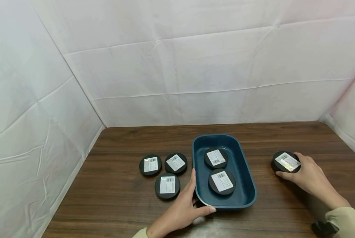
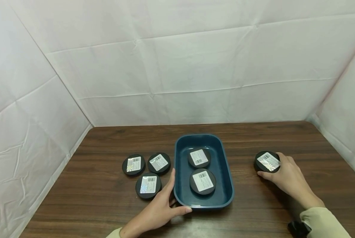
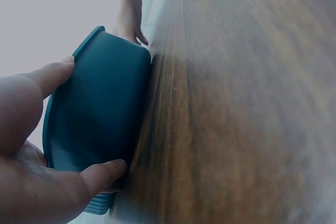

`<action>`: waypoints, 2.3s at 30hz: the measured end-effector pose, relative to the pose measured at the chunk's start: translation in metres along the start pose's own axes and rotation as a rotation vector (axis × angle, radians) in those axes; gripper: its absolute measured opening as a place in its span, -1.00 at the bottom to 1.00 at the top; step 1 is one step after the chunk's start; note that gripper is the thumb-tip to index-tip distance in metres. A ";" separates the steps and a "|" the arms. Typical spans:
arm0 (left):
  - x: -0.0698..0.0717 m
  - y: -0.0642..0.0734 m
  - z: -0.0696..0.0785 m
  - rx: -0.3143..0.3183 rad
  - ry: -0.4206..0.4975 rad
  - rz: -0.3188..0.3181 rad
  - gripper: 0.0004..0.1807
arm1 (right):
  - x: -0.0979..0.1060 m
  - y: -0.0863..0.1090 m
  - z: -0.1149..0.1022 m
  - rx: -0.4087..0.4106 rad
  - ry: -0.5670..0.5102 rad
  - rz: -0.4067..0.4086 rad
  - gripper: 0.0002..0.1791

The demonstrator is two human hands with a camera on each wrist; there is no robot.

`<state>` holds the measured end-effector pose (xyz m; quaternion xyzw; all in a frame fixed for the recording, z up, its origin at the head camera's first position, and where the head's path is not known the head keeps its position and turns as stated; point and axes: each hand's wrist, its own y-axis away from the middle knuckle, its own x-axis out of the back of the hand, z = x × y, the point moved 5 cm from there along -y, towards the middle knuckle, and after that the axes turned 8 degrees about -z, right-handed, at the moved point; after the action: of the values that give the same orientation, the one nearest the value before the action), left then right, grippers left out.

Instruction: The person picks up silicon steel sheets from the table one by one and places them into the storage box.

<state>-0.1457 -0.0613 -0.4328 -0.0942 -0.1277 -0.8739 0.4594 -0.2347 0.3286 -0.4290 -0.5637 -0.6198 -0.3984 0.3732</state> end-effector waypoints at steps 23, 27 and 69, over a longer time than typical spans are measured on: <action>-0.002 0.000 0.001 -0.047 0.029 0.001 0.29 | 0.004 0.008 -0.015 0.012 -0.004 0.006 0.18; -0.001 0.000 0.002 -0.051 0.030 -0.001 0.29 | 0.004 0.009 -0.019 0.016 -0.003 0.016 0.15; -0.001 0.000 0.001 -0.031 0.032 -0.003 0.29 | 0.013 0.027 -0.053 0.072 -0.110 0.190 0.02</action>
<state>-0.1451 -0.0601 -0.4321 -0.0874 -0.1069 -0.8779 0.4585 -0.2087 0.2871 -0.3935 -0.6269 -0.5973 -0.3072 0.3948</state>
